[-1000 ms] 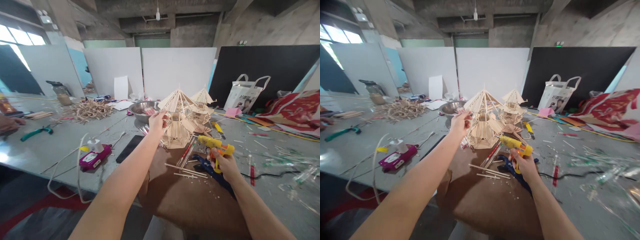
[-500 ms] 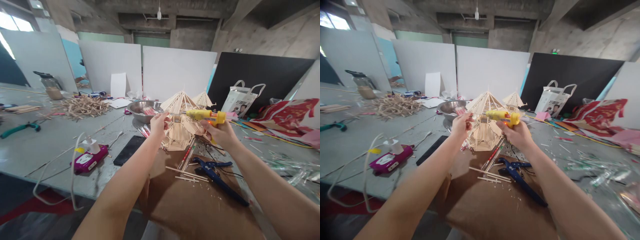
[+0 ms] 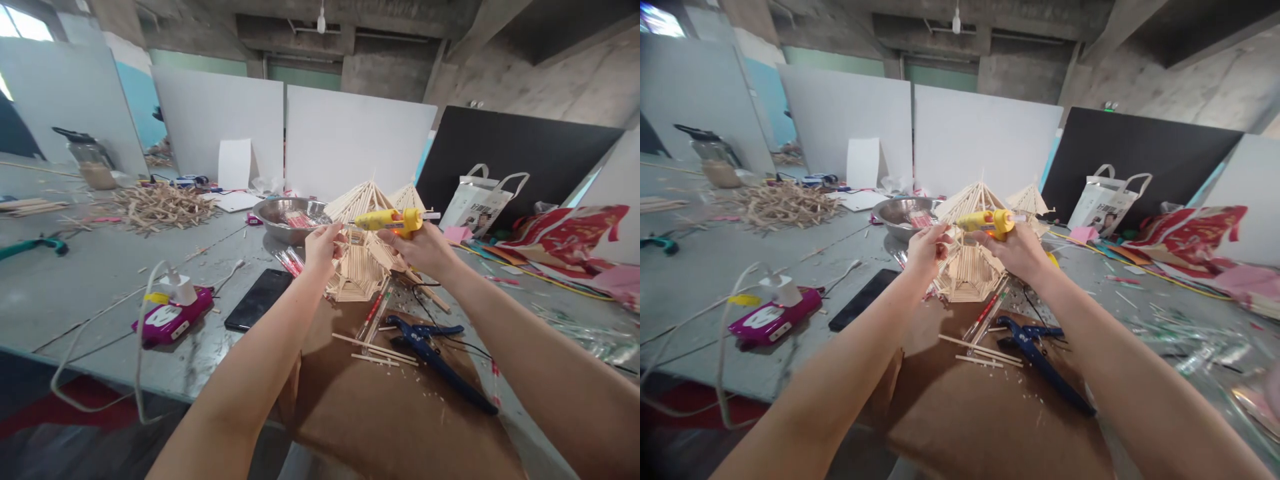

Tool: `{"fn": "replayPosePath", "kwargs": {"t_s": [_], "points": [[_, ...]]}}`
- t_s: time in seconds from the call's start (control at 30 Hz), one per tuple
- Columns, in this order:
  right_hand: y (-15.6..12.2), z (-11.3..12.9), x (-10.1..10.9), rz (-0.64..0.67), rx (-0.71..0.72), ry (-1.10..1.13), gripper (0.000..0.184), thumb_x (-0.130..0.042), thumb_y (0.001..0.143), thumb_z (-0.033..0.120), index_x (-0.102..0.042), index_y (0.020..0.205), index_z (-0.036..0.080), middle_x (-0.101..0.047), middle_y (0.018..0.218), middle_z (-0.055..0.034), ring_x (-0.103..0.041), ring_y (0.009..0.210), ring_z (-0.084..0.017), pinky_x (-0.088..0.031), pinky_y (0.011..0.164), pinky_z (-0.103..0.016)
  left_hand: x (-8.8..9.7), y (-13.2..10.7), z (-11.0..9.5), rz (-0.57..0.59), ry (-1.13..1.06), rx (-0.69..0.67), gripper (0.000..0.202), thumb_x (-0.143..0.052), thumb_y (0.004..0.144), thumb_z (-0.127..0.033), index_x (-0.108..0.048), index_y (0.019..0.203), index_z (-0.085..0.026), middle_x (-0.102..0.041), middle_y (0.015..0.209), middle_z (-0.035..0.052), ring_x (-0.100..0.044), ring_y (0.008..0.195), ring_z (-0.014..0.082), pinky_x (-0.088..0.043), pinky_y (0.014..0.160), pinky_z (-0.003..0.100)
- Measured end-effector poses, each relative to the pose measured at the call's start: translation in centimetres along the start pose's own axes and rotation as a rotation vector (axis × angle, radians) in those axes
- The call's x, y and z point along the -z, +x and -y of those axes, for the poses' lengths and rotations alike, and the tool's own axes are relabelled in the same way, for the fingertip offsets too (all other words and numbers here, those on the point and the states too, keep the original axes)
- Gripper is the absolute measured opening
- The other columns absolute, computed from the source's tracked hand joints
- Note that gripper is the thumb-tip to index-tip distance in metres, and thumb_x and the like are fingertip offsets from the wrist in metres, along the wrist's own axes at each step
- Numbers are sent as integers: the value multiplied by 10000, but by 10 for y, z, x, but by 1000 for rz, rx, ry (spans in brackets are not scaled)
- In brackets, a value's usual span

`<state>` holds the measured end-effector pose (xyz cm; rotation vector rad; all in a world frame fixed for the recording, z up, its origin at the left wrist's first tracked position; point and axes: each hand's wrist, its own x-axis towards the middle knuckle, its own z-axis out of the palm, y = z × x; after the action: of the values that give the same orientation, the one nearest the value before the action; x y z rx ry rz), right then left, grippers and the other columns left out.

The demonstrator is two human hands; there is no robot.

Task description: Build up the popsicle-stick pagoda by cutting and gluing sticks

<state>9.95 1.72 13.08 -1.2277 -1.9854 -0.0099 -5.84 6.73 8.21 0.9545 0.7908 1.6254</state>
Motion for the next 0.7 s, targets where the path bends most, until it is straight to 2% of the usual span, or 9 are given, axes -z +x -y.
{"fn": "replayPosePath", "kwargs": {"t_s": [0.5,0.7], "points": [[4,-3,-5,35,-64,0,354,-464,725,463,-554,569,158,-451,434,14,-436,440,-90,-328,439,-249,0,1,-1,-6,12,-22,166,-592,604,-287,-510,624,-144,-506,462,-30,-323,258,19,-191,297,183],[5,-3,-5,-4,-21,-23,333,-479,720,452,-551,553,173,-452,424,15,-434,428,-92,-325,427,-250,1,1,-1,-4,23,-24,169,-602,604,-289,-513,629,-148,-503,455,-31,-320,268,19,-196,301,187]]}}
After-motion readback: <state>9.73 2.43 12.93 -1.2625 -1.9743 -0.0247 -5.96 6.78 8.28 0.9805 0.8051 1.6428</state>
